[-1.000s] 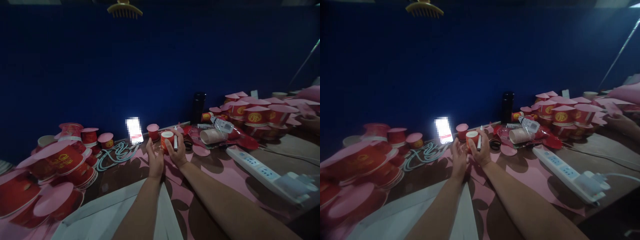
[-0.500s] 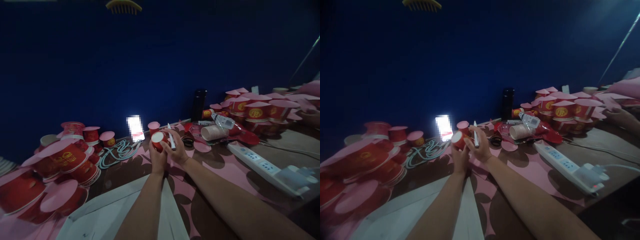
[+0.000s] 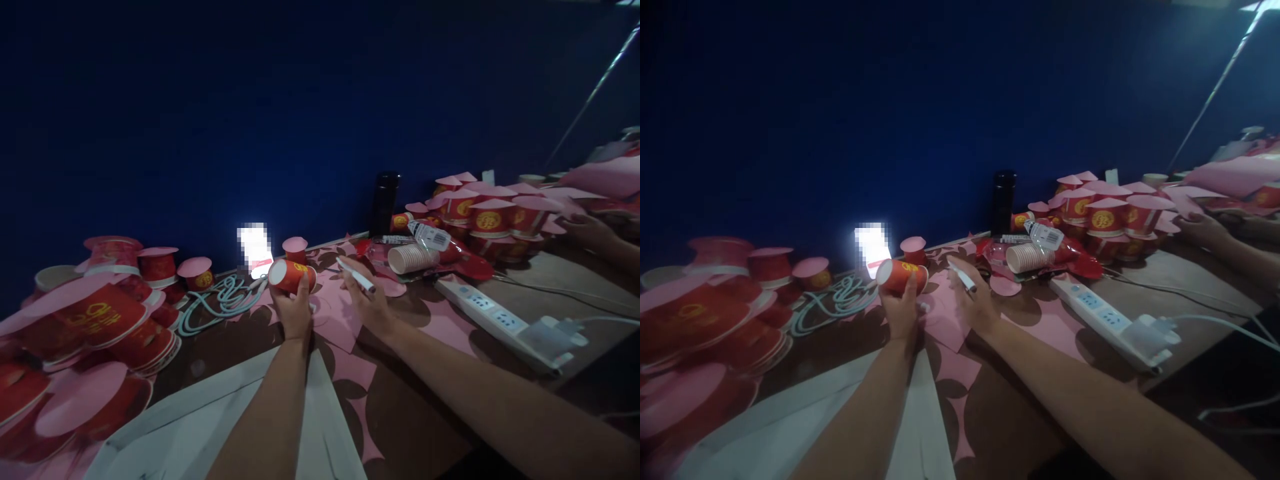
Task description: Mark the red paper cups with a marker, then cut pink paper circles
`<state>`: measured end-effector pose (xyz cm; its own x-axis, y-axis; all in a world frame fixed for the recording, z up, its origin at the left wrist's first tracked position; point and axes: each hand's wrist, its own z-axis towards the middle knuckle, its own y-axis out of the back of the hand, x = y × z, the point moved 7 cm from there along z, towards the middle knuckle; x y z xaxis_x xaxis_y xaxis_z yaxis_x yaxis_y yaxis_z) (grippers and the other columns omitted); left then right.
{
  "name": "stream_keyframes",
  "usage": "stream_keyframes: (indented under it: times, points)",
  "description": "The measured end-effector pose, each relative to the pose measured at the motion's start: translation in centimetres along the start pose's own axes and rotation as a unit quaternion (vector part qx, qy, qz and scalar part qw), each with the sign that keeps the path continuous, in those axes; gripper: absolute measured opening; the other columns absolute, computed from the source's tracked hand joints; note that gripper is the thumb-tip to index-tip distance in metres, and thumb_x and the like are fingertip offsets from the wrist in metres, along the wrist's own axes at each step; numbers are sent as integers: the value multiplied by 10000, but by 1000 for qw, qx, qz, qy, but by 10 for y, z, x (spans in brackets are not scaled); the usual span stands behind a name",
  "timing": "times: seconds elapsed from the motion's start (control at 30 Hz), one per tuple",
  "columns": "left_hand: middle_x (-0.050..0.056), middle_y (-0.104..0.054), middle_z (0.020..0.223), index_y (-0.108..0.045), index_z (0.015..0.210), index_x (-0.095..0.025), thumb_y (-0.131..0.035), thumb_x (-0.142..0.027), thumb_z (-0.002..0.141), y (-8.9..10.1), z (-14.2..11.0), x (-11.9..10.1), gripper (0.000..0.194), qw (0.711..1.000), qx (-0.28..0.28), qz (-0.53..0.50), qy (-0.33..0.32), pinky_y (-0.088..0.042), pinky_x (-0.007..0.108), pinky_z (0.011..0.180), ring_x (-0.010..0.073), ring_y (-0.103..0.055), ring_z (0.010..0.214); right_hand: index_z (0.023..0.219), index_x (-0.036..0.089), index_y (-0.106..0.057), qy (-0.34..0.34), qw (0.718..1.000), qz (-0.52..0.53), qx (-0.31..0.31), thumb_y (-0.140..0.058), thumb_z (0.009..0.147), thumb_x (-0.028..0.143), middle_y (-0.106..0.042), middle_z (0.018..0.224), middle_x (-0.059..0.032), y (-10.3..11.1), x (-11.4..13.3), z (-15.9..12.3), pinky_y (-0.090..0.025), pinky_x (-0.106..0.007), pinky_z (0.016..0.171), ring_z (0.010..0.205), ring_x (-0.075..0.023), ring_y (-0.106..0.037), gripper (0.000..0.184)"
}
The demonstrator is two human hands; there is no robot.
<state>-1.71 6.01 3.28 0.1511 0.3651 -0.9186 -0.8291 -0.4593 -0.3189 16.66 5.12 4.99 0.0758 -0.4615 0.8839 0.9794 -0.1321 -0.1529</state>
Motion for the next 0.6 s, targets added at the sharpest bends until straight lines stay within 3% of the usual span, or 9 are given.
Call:
stream_keyframes:
  times: [0.13, 0.3, 0.5, 0.6]
  points:
    - [90, -611, 1059, -522, 1115, -185, -750, -357, 631, -14, -7, 5, 562, 995, 91, 29, 17, -470, 353, 861, 212, -600, 961, 1181, 293, -574, 12, 996, -83, 7, -508, 869, 388, -629, 1056, -42, 8, -12, -18, -506, -316, 761, 761, -153, -590, 332]
    - [94, -618, 1064, -530, 1154, -169, -716, -391, 661, -32, -26, 7, 572, 962, 229, 147, -6, -460, 357, 849, 207, -597, 937, 1178, 217, -547, 42, 992, -120, -24, -451, 905, 379, -638, 938, -53, 16, -8, -11, -503, -305, 749, 752, -142, -590, 331]
    - [97, -601, 1099, -517, 1191, -181, -678, -400, 696, -38, -35, -1, 565, 929, 270, 241, -74, -443, 362, 865, 217, -574, 986, 1142, 195, -535, 12, 994, -109, -28, -424, 906, 421, -634, 876, -51, 22, -21, -2, -512, -272, 657, 675, -125, -589, 345]
    - [101, -585, 1122, -508, 1199, -186, -677, -380, 691, -40, -35, -2, 569, 906, 264, 311, -113, -424, 378, 896, 234, -553, 1033, 1096, 192, -549, -45, 993, -110, -19, -422, 889, 455, -626, 824, -47, 22, -38, 1, -515, -266, 605, 670, -137, -600, 357]
